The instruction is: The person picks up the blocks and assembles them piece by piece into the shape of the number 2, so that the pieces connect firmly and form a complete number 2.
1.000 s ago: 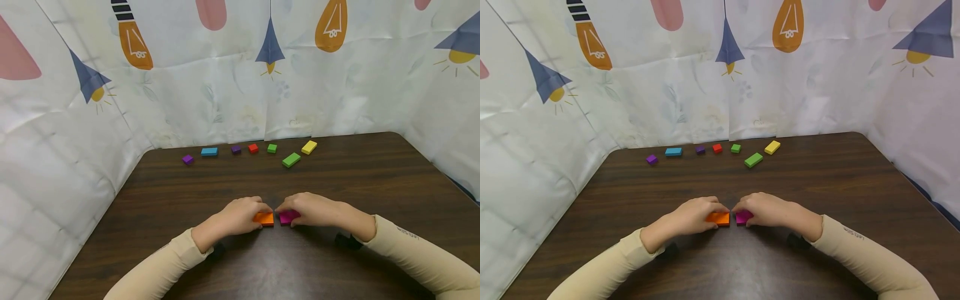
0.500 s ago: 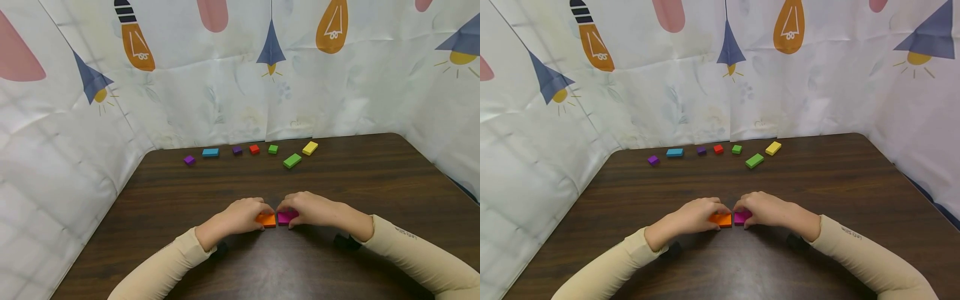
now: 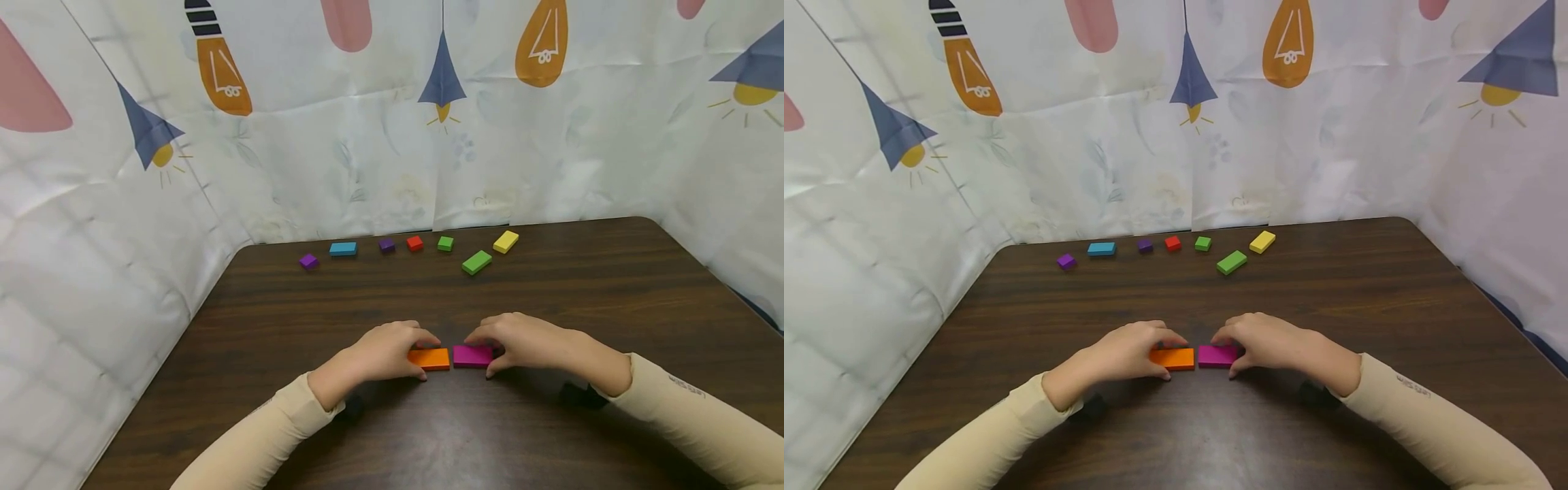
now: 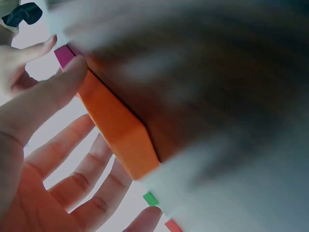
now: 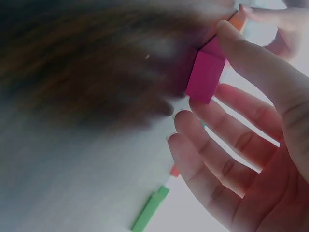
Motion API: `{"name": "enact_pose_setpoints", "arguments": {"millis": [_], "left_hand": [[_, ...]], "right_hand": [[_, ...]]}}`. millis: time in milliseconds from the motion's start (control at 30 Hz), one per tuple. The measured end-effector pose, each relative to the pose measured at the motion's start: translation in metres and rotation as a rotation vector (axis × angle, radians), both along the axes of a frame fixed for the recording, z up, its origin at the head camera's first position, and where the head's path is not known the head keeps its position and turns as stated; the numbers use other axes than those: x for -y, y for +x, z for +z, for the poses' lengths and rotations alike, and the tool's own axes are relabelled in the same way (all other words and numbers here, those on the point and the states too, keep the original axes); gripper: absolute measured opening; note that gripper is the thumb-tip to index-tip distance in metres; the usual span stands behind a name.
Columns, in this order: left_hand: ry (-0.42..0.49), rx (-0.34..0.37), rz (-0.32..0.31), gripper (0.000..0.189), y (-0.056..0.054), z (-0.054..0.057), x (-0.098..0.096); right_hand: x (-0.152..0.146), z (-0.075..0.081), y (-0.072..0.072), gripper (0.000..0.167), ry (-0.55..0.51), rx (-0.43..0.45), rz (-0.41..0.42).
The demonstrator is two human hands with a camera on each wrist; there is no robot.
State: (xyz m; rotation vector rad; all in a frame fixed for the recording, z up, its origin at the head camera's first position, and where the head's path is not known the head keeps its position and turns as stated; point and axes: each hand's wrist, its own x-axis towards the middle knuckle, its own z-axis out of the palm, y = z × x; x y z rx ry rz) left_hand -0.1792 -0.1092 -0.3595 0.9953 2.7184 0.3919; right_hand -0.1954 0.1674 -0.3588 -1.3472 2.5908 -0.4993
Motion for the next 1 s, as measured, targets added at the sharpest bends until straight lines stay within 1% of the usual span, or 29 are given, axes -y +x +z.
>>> {"name": "enact_pose_setpoints", "arguments": {"millis": [100,267,400,567,1000], "left_hand": [[-0.002,0.005,0.017,0.051,0.001,0.0,0.011],[-0.001,0.022,0.048,0.051,0.005,0.001,0.03],[0.015,0.026,0.067,0.048,0.006,0.002,0.038],[0.033,0.033,0.06,0.043,0.006,0.002,0.04],[0.02,0.032,0.067,0.041,0.004,0.004,0.036]], "right_hand": [[-0.004,0.001,0.001,0.043,0.009,0.01,-0.012],[-0.006,0.001,0.002,0.032,0.012,0.008,-0.021],[-0.007,0.002,0.002,0.029,0.018,-0.009,-0.024],[-0.006,0.002,0.001,0.029,0.021,-0.022,-0.015],[-0.003,0.004,-0.002,0.03,0.045,0.006,-0.019]]}}
